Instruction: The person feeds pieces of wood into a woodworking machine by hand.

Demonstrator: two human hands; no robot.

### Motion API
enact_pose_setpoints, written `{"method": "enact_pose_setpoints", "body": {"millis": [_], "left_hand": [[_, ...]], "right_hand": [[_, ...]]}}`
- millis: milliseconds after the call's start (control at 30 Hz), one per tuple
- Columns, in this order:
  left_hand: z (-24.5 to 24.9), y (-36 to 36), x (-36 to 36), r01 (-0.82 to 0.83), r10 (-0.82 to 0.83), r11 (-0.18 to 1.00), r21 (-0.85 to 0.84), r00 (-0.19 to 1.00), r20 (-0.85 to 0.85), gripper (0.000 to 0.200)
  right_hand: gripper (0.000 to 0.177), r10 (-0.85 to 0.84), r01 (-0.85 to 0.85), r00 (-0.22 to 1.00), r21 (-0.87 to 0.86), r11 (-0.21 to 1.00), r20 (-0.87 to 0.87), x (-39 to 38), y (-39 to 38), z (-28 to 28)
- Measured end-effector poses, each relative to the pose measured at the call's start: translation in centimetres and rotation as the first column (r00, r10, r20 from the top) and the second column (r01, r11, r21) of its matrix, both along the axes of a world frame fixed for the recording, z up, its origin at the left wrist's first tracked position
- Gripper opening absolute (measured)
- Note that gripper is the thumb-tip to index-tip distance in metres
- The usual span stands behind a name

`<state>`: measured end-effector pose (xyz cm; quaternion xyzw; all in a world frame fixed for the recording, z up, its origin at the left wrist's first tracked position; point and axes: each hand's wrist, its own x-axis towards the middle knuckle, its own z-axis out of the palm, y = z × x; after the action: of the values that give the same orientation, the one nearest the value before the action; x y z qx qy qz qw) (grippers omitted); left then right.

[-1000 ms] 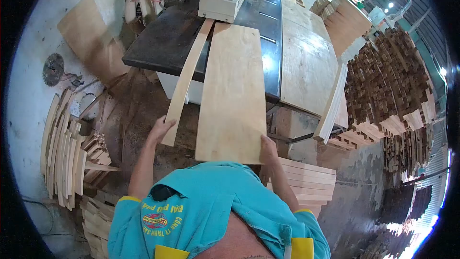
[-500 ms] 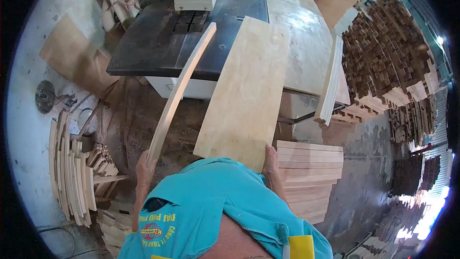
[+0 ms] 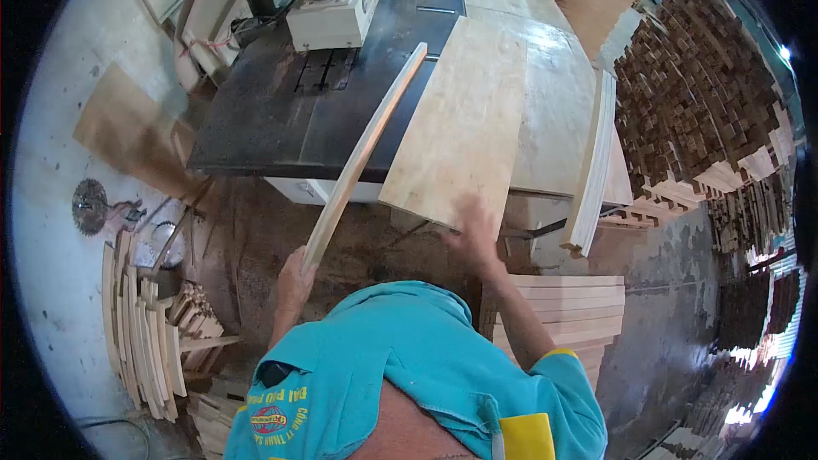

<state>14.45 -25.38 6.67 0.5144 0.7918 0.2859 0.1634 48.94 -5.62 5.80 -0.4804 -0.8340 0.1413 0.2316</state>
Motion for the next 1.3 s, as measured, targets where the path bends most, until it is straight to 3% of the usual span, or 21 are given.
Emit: {"method": "enact_pose_setpoints", "body": {"millis": [33, 133, 200, 333, 467, 567, 600, 667, 700, 767, 800, 867, 900, 933, 1000, 1033, 1100, 1167, 1200, 1267, 1300], "left_hand": [[0.6, 0.3, 0.2, 0.003, -0.003, 1.0, -0.002, 1.0, -0.003, 0.043], [0.7, 0.7, 1.1, -0.047, 0.049, 0.998, -0.037, 0.998, 0.035, 0.044], [0.2, 0.5, 1.1, -0.06, 0.061, 0.997, -0.043, 0.998, 0.024, 0.042], [0.4, 0.5, 1.7, -0.083, 0.083, 0.994, -0.073, 0.997, 0.002, 0.041], [0.5, 0.5, 2.1, -0.106, 0.107, 0.988, -0.112, 0.994, 0.003, 0.042], [0.9, 0.6, 2.3, -0.125, 0.126, 0.987, -0.098, 0.992, -0.001, 0.041], [1.2, 0.7, 2.5, -0.138, 0.14, 0.986, -0.093, 0.99, 0.018, 0.041], [1.9, 1.1, 3.3, -0.135, 0.139, 0.986, -0.095, 0.99, 0.034, 0.04], [2.3, 1.3, 3.4, -0.13, 0.135, 0.987, -0.099, 0.99, 0.049, 0.039], [1.2, 0.7, 3.3, -0.136, 0.138, 0.986, -0.093, 0.99, 0.022, 0.038], [0.9, 0.7, 3.7, -0.138, 0.139, 0.986, -0.09, 0.99, 0.009, 0.038], [1.0, 0.9, 4.8, -0.162, 0.17, 0.98, -0.118, 0.984, 0.054, 0.038], [1.3, 1.0, 5.6, -0.186, 0.202, 0.971, -0.149, 0.974, 0.099, 0.037], [1.6, 1.1, 6.3, -0.183, 0.199, 0.972, -0.15, 0.975, 0.097, 0.037], [2.3, 1.7, 7.5, -0.194, 0.236, 0.966, -0.173, 0.934, 0.27, 0.039], [3.1, 2.3, 7.8, -0.179, 0.222, 0.968, -0.173, 0.938, 0.267, 0.039], [4.7, 4.2, 8.0, -0.108, 0.196, 0.964, -0.242, 0.906, 0.375, 0.04], [4.7, 6.7, 7.9, -0.005, 0.098, 0.978, -0.207, 0.892, 0.442, 0.04], [4.4, 8.1, 7.8, 0.073, 0.019, 0.984, -0.16, 0.86, 0.509, 0.04], [2.8, 11.3, 7.6, 0.185, -0.079, 0.973, -0.137, 0.827, 0.557, 0.042], [2.9, 13.1, 7.9, 0.249, -0.146, 0.964, -0.093, 0.787, 0.6, 0.043]], "right_hand": [[0.063, -0.003, 0.003, 1.0, -0.002, 1.0, -0.003, -1.0, -0.5, -0.2], [0.059, 0.199, -0.192, 0.965, -0.059, 0.98, 0.17, -2.1, 0.9, -1.6], [0.056, 0.069, -0.082, 0.983, 0.069, 0.994, 0.17, -1.8, 3.8, -4.3], [0.049, 0.013, -0.046, 0.979, 0.162, 0.986, 0.202, -1.6, 6.0, -4.5], [0.047, -0.034, 0.0, 0.968, 0.136, 0.991, 0.248, -2.2, 12.2, -3.3], [0.043, -0.04, 0.007, 0.967, 0.13, 0.992, 0.251, -2.7, 21.1, -3.3], [0.047, -0.098, 0.071, 0.935, 0.09, 0.993, 0.342, -3.2, 24.5, -2.5], [0.045, -0.365, 0.325, 0.917, 0.229, 0.918, 0.159, -4.5, 28.8, -1.7], [0.045, -0.362, 0.325, 0.92, 0.227, 0.918, 0.149, -5.2, 29.6, -0.1], [0.048, -0.104, 0.119, 0.992, 0.227, 0.967, -0.078, -6.3, 30.3, 2.6], [0.044, -0.103, 0.121, 0.987, 0.146, 0.982, -0.119, -7.5, 29.2, 3.1], [0.042, -0.001, -0.095, 0.923, -0.231, 0.968, -0.384, -8.4, 25.2, 4.1], [0.039, 0.036, -0.168, 0.853, -0.21, 0.963, -0.521, -9.2, 23.0, 2.1], [0.037, 0.081, -0.308, 0.799, -0.29, 0.906, -0.595, -9.3, 20.2, 1.0], [0.04, -0.021, -0.387, 0.828, -0.598, 0.702, -0.56, -9.7, 15.3, -0.5], [0.045, -0.086, -0.387, 0.812, -0.644, 0.66, -0.577, -10.2, 13.1, -1.4], [0.049, -0.249, -0.496, 0.75, -0.77, 0.402, -0.613, -10.2, 9.8, -0.5], [0.049, -0.405, -0.564, 0.658, -0.772, 0.294, -0.635, -10.6, 8.1, 0.0], [0.049, -0.438, -0.552, 0.642, -0.776, 0.305, -0.629, -10.6, 7.9, 0.3], [0.045, -0.431, -0.469, 0.5, -0.653, 0.594, -0.751, -10.4, 8.6, 0.9], [0.038, -0.477, -0.439, 0.4, -0.621, 0.65, -0.782, -10.2, 9.4, 1.3]]}}
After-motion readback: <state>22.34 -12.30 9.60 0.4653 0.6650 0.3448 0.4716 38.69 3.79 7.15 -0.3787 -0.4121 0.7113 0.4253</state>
